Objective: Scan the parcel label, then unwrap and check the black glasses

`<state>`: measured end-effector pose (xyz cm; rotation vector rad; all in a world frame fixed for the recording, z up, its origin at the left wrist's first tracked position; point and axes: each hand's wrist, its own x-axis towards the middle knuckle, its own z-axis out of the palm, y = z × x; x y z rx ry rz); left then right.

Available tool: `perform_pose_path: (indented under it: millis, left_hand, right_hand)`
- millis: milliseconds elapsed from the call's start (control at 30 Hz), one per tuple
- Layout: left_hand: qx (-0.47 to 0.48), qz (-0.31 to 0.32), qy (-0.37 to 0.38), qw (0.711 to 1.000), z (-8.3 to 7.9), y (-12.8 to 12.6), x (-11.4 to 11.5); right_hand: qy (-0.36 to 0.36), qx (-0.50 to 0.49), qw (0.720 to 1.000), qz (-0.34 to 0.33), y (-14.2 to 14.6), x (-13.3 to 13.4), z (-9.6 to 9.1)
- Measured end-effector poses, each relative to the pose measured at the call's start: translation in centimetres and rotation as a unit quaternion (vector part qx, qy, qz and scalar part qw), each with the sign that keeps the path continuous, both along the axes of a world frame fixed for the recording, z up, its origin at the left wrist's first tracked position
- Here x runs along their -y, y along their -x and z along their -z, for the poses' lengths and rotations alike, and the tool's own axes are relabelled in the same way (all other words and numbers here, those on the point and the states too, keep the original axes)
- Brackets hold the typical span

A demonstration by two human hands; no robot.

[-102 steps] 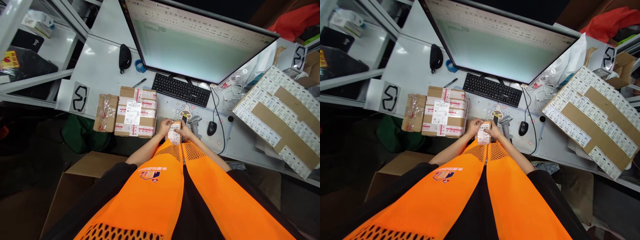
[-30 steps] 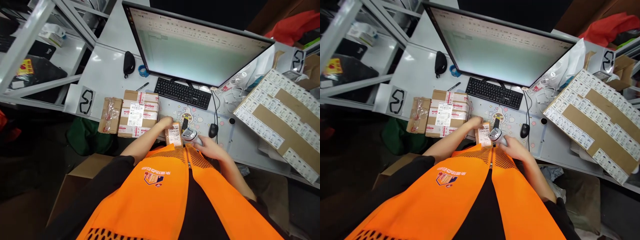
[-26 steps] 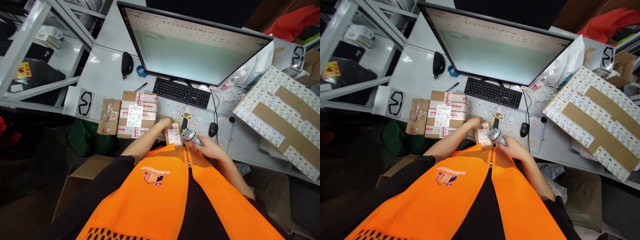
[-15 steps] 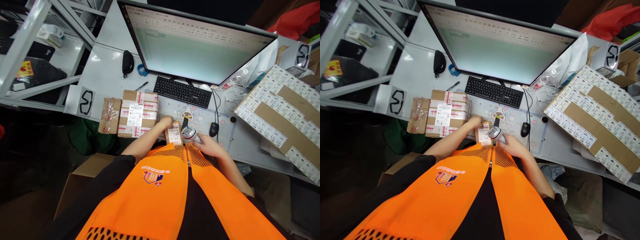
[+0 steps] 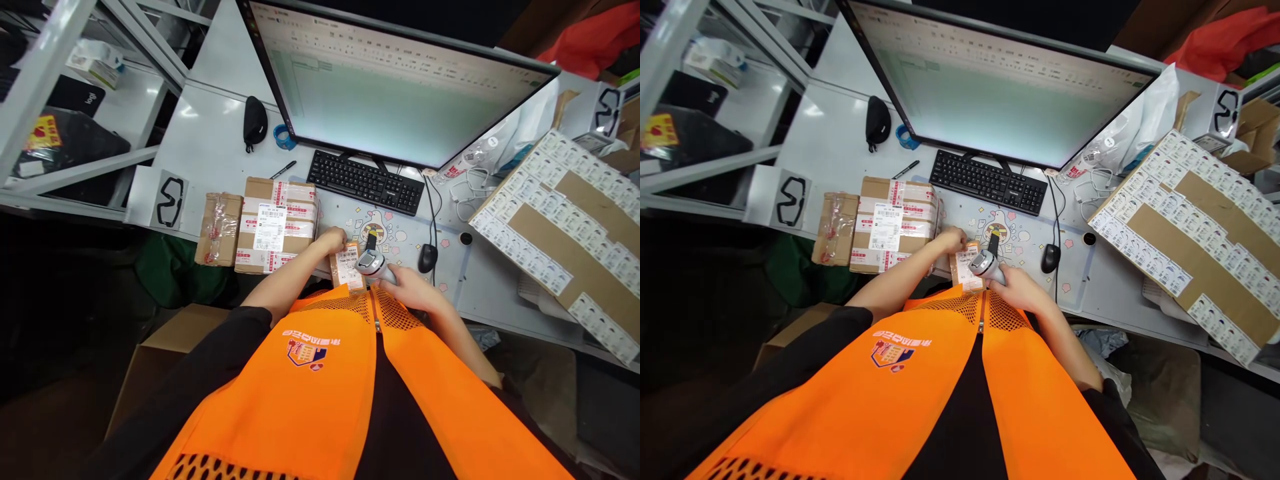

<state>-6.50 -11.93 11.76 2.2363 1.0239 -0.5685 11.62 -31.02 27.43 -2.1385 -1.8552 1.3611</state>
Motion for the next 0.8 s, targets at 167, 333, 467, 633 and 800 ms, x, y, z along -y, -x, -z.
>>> perform_pose_path:
  millis: [167,333,467,633,800]
  left_hand:
    - [-0.007,-0.006,0.005,1.0,0.3,0.0,-0.1]
    - [-0.01,0.007,0.003,1.0,0.4,0.0,-0.1]
    - [-0.018,0.04,-0.005,0.999,-0.1,0.4,-0.5]
    - [-0.033,0.083,-0.016,0.996,-0.4,1.0,-1.4]
    - [-0.022,0.088,-0.033,0.995,0.2,0.9,-1.2]
  right_hand:
    - [0.001,-0.01,1.0,-0.007,0.2,-0.3,-0.3]
    - [0.005,0.002,1.0,-0.006,0.3,-0.2,-0.4]
    - [-0.005,0.01,1.0,-0.006,0.1,0.0,-0.2]
    - [-0.008,-0.002,1.0,-0.009,-0.3,0.3,-0.1]
    - [-0.006,-0.012,1.0,0.013,-0.1,0.4,-0.1]
